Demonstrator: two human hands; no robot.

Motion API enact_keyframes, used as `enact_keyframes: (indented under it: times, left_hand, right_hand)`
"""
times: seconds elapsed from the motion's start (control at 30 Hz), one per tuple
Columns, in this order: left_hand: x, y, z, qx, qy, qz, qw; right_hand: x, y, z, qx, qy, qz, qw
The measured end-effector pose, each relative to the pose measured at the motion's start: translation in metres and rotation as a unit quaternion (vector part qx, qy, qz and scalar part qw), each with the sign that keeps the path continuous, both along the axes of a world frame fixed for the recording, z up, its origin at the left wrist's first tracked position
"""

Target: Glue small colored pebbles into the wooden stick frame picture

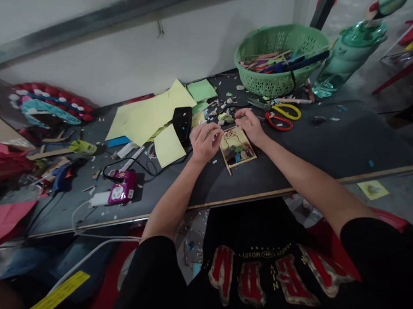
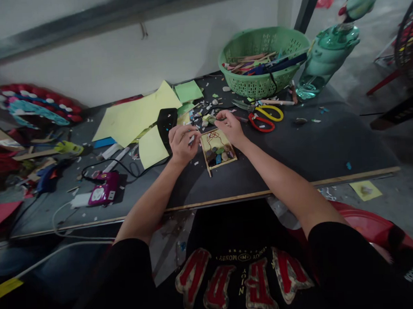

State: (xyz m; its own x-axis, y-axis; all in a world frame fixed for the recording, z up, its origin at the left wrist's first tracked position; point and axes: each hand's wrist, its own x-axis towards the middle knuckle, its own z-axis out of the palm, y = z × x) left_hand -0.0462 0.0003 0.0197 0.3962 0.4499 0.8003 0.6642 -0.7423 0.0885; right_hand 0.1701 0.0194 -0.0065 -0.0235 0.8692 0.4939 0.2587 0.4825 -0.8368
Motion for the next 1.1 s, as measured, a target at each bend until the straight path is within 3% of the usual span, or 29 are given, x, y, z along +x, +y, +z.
enact_keyframes:
  times: [0.1,0.17,0.27,0.4,0.57,0.63,0.87,1.1]
  left_hand:
    - [-0.003,0.005,-0.005,-0.007,0.0,-0.019,1.0]
    - [-0.006,0.009,-0.009,-0.018,0.01,-0.008,1.0]
    - [-0.009,0.014,-0.012,-0.051,0.02,0.021,0.998]
    - [-0.012,0.016,-0.01,-0.084,0.037,0.036,0.995]
    - [-0.014,0.017,-0.004,-0.102,0.039,0.037,0.993]
    - [-0.013,0.017,0.0,-0.106,0.014,0.046,0.993]
    - [0.008,0.008,0.002,-0.134,-0.071,0.053,0.987]
    - [0.016,0.006,-0.005,-0.104,-0.099,0.079,0.986]
  right_hand:
    - [0.001,-0.003,0.006,-0.061,0.056,0.073,0.994]
    - [-0.001,-0.01,0.011,-0.088,0.018,0.133,0.987]
    - [-0.006,-0.021,0.018,-0.105,-0.041,0.157,0.981]
    - [-0.007,-0.024,0.022,-0.106,-0.059,0.125,0.985]
    - [0.003,-0.013,0.016,-0.051,-0.025,-0.014,0.998]
    - [0.008,-0.009,0.013,-0.032,0.006,-0.037,0.999]
    - [-0.002,-0.021,0.016,-0.001,-0.065,0.049,0.997]
    - [-0.014,-0.02,0.011,0.056,-0.115,0.018,0.992]
